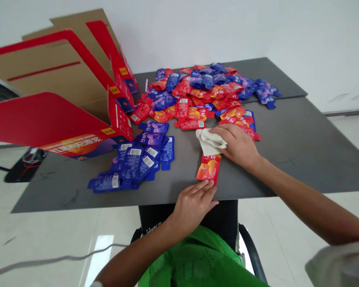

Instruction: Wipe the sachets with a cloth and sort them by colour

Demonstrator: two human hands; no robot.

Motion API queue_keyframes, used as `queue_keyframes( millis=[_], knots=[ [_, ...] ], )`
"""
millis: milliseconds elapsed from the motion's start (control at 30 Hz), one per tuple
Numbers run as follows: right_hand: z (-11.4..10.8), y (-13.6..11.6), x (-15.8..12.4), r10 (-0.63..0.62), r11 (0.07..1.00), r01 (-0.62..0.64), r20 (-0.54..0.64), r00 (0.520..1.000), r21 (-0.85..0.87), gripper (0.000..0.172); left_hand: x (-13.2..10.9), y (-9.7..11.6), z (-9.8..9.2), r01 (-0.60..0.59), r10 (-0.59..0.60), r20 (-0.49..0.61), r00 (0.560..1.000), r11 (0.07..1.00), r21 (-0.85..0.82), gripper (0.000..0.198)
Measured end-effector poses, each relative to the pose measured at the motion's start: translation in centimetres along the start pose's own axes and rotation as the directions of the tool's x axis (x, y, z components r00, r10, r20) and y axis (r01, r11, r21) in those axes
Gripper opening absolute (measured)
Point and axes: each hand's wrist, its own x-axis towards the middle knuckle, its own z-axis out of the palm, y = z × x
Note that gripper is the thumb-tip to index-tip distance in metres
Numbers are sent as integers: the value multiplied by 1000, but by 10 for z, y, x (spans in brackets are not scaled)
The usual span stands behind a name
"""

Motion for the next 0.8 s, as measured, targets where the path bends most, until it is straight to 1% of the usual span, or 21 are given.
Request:
queue_keyframes(
  millis=[33, 67, 133, 200, 267, 367, 433, 467, 533, 600, 633, 667, 733, 800],
  knots=[
    [-5, -13, -7, -7, 999, 7, -15, 1000, 45, 46, 0, 0, 0, -1, 1, 3, 1000, 1000, 0, 33],
    [-8, -26, -16, -29, 995, 28, 5, 1000, 96, 47, 0, 0, -1, 0, 0, 14, 1000, 1000, 3, 33],
    [-8, -48, -33, -108, 978, 84, 118, 987, 190, 43, 0, 0, -2, 13, -14, 51, 999, 1000, 13, 32],
    [0, -56, -45, -147, 964, 98, 193, 970, 247, 39, 0, 0, -2, 26, -28, 80, 996, 999, 18, 31],
    [11, -46, -45, -115, 970, 67, 196, 974, 236, 40, 0, 0, -2, 18, -18, 64, 998, 1000, 8, 31],
    [22, -10, -26, -38, 993, 17, 171, 985, 119, 42, 0, 0, -1, -1, 1, 13, 1000, 1000, -7, 31],
    [21, 13, -9, -15, 1000, 11, 171, 985, 21, 40, 0, -1, 0, 1, -1, 2, 1000, 1000, -6, 31],
    [18, 19, -2, -6, 1000, 10, 159, 987, -20, 40, 0, -1, 1, 3, -3, 1, 1000, 1000, -6, 31],
    [7, 19, 2, 5, 999, -1, 84, 996, -53, 40, 1, -1, 1, 6, -6, -1, 1000, 1000, -10, 30],
    [-3, 3, -6, 9, 1000, -9, -6, 1000, -4, 43, 0, -1, 1, 5, -5, 6, 1000, 1000, -17, 31],
    [-7, -9, -13, 0, 999, 1, -17, 1000, 40, 45, 0, -1, 1, 7, -7, 17, 1000, 1000, -18, 31],
    [-9, -23, -22, -26, 996, 26, 5, 1000, 91, 46, 0, -1, 0, 15, -14, 33, 999, 1000, -15, 32],
    [-9, -47, -40, -117, 979, 97, 106, 988, 178, 44, 0, 0, -2, 35, -35, 75, 997, 999, -2, 30],
    [-4, -58, -51, -168, 965, 125, 173, 970, 232, 40, 0, 1, -3, 49, -49, 99, 994, 999, 5, 28]
  ],
)
